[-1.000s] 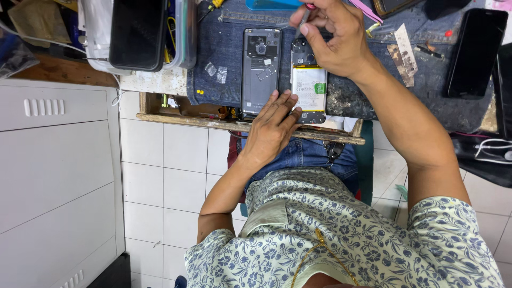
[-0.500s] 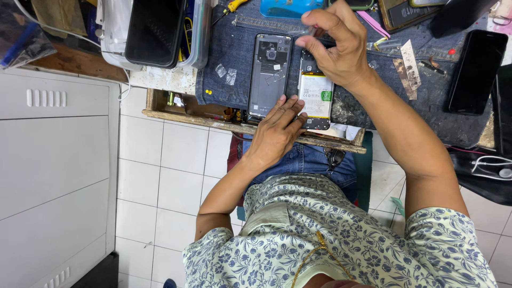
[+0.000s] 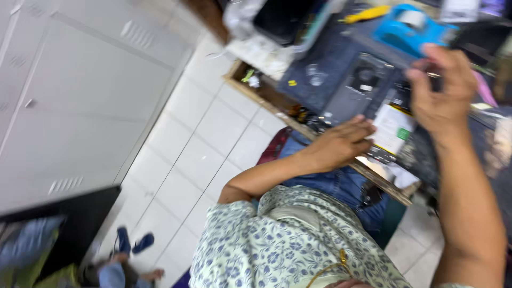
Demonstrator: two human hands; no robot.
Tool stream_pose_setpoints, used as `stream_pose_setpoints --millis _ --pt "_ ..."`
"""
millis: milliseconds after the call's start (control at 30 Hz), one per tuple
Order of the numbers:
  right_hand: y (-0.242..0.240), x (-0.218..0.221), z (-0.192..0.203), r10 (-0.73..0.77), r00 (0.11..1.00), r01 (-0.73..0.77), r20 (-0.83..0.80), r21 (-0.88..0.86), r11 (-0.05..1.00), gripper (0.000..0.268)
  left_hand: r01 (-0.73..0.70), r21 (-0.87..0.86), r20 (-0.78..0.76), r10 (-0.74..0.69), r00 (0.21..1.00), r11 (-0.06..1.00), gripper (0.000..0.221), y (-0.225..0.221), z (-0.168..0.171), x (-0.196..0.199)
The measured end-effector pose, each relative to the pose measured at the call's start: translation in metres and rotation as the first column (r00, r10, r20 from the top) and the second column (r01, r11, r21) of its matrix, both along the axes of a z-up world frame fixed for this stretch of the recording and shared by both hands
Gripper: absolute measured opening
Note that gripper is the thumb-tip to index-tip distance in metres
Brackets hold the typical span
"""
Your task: The person disassembles a mobile phone using a screwdriver and a prying tool, removes the battery and screws from the internal frame, and then separates the motherboard and components from the chassis.
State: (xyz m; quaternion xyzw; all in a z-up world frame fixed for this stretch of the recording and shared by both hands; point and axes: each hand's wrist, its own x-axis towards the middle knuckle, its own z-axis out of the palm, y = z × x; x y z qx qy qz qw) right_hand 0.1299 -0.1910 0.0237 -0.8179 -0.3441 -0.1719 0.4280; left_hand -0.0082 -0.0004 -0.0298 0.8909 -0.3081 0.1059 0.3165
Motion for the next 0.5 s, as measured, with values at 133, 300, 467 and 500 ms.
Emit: stream_pose_setpoints --millis 133,300,467,500 --pt "-0.014 0.006 -0.037 0.141 0.972 -0.109 -0.188 0.169 0.980 0.042 0.032 0.041 -0.032 -0.031 0.999 0.999 0.037 0.001 -0.010 0.003" --pt "-0.009 0.006 -0.036 0.157 0.968 -0.116 -0.194 0.208 0.971 0.045 0.039 0.045 -0.005 -0.039 0.999 0.998 0.038 0.000 -0.018 0.003" --pt "0.003 -0.006 -0.010 0.112 0.976 -0.067 -0.186 0.234 0.970 0.044 0.035 0.032 -0.015 -0.035 0.999 0.999 0.036 -0.001 -0.015 0.004" --pt "0.007 -0.002 -0.005 0.178 0.944 -0.077 -0.279 0.338 0.938 0.041 0.035 0.020 -0.012 -0.035 0.999 0.999 0.036 -0.002 -0.013 0.000"
